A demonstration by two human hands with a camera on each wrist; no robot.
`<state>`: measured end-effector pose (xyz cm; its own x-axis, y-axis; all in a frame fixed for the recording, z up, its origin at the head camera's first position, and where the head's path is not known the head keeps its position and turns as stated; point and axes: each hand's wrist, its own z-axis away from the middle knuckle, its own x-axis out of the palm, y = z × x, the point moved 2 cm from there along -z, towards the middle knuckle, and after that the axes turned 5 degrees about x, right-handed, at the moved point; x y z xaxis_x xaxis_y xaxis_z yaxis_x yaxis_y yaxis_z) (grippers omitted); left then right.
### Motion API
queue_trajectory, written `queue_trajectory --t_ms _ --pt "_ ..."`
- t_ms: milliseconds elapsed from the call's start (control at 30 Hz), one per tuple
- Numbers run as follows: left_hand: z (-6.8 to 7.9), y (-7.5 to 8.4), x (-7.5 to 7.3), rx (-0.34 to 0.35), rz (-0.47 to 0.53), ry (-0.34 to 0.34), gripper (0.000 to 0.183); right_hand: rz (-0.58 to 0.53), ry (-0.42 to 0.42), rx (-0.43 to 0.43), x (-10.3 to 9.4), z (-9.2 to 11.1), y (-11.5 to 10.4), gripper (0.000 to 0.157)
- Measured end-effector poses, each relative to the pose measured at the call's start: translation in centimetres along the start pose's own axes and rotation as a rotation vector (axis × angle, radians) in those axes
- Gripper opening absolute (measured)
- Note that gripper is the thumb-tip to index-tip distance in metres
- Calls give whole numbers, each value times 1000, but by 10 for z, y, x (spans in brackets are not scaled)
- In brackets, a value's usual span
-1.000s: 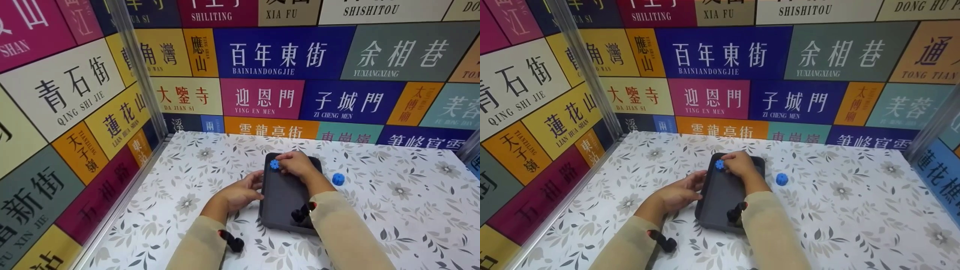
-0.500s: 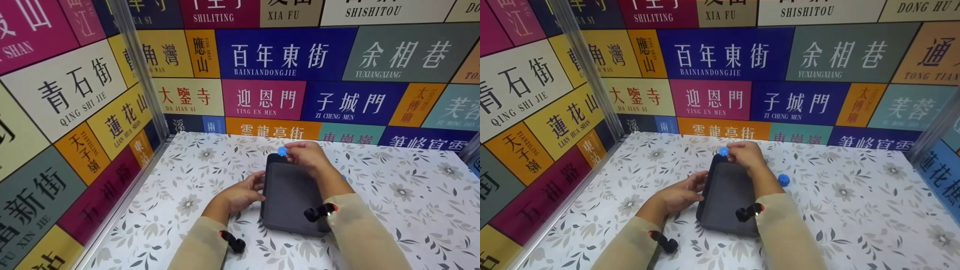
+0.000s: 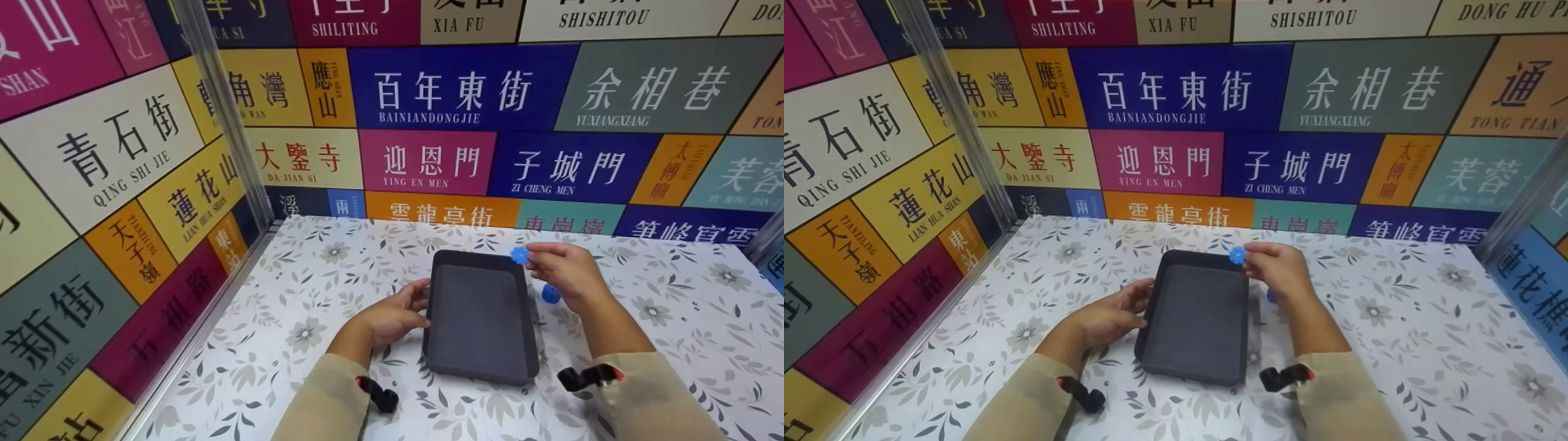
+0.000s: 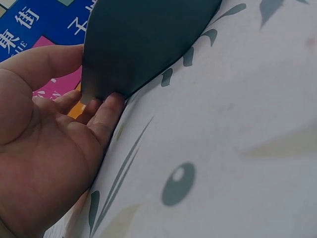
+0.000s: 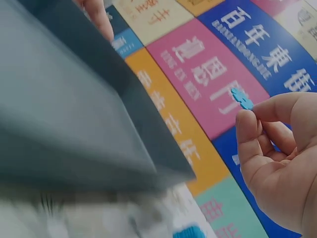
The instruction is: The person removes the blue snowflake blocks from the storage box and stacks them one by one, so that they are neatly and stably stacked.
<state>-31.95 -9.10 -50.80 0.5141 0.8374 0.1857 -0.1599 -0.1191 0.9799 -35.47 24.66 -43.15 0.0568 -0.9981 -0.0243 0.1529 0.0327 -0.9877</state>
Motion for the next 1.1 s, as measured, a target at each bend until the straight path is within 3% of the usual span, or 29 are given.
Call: queue_trajectory --t_ms 300,567,733,1100 --pt "-1 -1 -2 -13 -6 6 99 9 21 59 -50 1 28 18" --pt "-1 0 -1 -16 -3 -3 99 -15 4 81 -78 -8 58 12" --pt "-1 0 -1 -15 2 -4 100 -5 33 125 -87 -12 69 13" --pt "-1 -2 -1 1 -3 -8 100 83 65 167 -86 -17 76 23"
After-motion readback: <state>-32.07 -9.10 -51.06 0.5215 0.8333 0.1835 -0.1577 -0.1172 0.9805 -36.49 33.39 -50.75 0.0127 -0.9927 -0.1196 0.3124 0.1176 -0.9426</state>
